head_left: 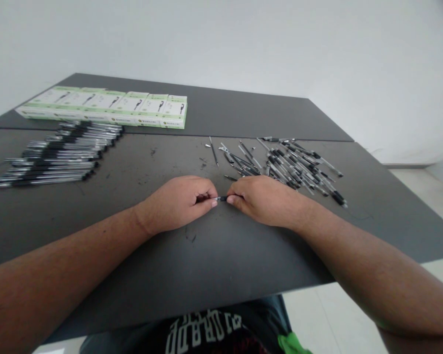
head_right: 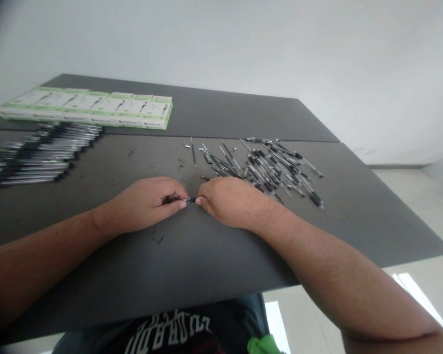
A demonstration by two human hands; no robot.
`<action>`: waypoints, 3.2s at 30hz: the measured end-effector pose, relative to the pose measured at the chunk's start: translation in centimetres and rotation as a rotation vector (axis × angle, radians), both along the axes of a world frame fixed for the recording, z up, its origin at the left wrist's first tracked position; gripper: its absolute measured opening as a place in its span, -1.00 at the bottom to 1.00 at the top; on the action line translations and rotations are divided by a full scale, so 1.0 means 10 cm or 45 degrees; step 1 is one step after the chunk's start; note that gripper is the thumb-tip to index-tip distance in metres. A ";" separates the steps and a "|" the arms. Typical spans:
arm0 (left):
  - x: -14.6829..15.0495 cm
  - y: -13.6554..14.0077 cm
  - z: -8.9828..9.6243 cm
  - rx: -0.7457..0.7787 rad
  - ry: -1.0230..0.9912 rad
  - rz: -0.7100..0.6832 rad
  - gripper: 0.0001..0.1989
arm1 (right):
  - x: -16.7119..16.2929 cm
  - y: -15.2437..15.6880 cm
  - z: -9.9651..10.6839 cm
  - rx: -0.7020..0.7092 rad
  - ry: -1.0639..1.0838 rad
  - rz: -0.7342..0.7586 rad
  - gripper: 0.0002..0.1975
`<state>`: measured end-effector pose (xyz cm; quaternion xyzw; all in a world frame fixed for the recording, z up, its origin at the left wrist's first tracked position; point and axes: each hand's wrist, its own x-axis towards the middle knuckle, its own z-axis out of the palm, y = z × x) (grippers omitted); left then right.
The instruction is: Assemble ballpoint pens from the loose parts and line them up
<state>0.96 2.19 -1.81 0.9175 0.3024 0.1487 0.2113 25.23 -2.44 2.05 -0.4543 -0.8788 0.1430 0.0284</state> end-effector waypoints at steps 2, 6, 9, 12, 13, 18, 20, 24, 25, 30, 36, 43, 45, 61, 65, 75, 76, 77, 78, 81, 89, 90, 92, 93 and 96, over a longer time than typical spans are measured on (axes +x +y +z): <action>0.00 0.00 0.00 0.000 0.003 0.002 -0.83 | 0.00 -0.01 0.00 0.002 0.061 -0.041 -0.75; 0.00 0.00 -0.01 0.012 -0.002 -0.007 -0.84 | 0.01 -0.01 0.00 0.012 0.035 -0.041 -0.83; 0.00 0.00 -0.01 0.011 -0.005 -0.010 -0.85 | 0.01 0.00 -0.01 0.024 -0.022 0.024 -0.72; 0.00 0.00 -0.02 0.012 -0.004 -0.006 -0.84 | 0.01 0.01 -0.03 0.022 0.024 0.002 -0.72; 0.00 0.00 -0.01 0.014 -0.005 -0.007 -0.84 | 0.01 0.01 -0.03 0.015 0.044 -0.020 -0.75; 0.00 0.01 0.00 0.020 -0.007 -0.008 -0.84 | 0.01 0.01 -0.01 0.016 -0.030 -0.002 -0.79; 0.00 0.01 0.00 0.015 -0.003 -0.009 -0.85 | 0.00 0.01 -0.01 0.021 -0.047 0.034 -0.72; 0.00 0.00 -0.01 0.014 -0.005 -0.011 -0.85 | 0.01 0.00 -0.01 0.003 0.056 -0.024 -0.75; 0.00 0.00 -0.01 0.016 -0.006 -0.012 -0.85 | 0.01 -0.01 -0.01 0.001 0.068 -0.048 -0.77; -0.01 0.00 -0.02 0.026 -0.012 -0.016 -0.86 | 0.00 0.00 -0.01 0.030 -0.027 0.014 -0.76; 0.00 0.00 -0.01 0.023 -0.009 -0.009 -0.85 | 0.01 -0.01 -0.02 -0.006 0.083 -0.075 -0.76; 0.00 0.01 -0.02 0.026 -0.006 -0.017 -0.84 | 0.00 0.00 -0.01 0.016 -0.025 0.007 -0.71; 0.00 0.01 -0.03 0.023 -0.006 -0.017 -0.84 | 0.00 0.00 -0.01 0.007 0.028 -0.019 -0.73; 0.01 0.00 0.00 0.028 0.010 -0.019 -0.83 | 0.00 -0.01 -0.01 -0.009 0.041 -0.026 -0.82; 0.01 0.00 0.01 0.028 0.006 -0.018 -0.83 | -0.01 -0.01 -0.01 0.002 -0.034 0.022 -0.71; 0.01 0.00 0.00 0.016 0.008 -0.009 -0.83 | -0.01 -0.01 -0.01 0.006 -0.021 0.009 -0.72; 0.01 0.00 0.00 0.018 0.008 -0.010 -0.83 | -0.01 -0.02 -0.01 0.005 0.000 0.010 -0.71; 0.01 0.00 0.00 0.021 0.007 -0.012 -0.83 | -0.01 -0.02 -0.01 0.002 0.032 -0.001 -0.73; 0.01 0.00 0.00 0.026 0.006 -0.014 -0.84 | 0.00 -0.02 -0.01 -0.002 0.065 -0.019 -0.76; 0.00 0.00 -0.01 0.037 0.006 -0.017 -0.85 | 0.00 -0.01 -0.01 -0.012 0.074 -0.048 -0.80; 0.00 0.00 0.01 0.036 0.024 -0.016 -0.83 | 0.01 0.00 -0.03 0.009 0.073 0.010 -0.75; 0.01 0.00 0.01 0.036 0.026 -0.015 -0.83 | 0.01 0.00 -0.03 0.006 0.087 -0.010 -0.77; 0.01 0.00 0.01 0.038 0.023 -0.017 -0.83 | 0.01 0.00 -0.02 0.002 0.056 -0.030 -0.80; 0.01 0.00 0.01 0.038 0.020 -0.019 -0.83 | 0.01 0.00 -0.02 0.003 0.023 -0.023 -0.82; 0.00 0.01 -0.01 0.037 0.007 -0.018 -0.82 | -0.01 0.00 -0.01 0.021 -0.034 0.018 -0.75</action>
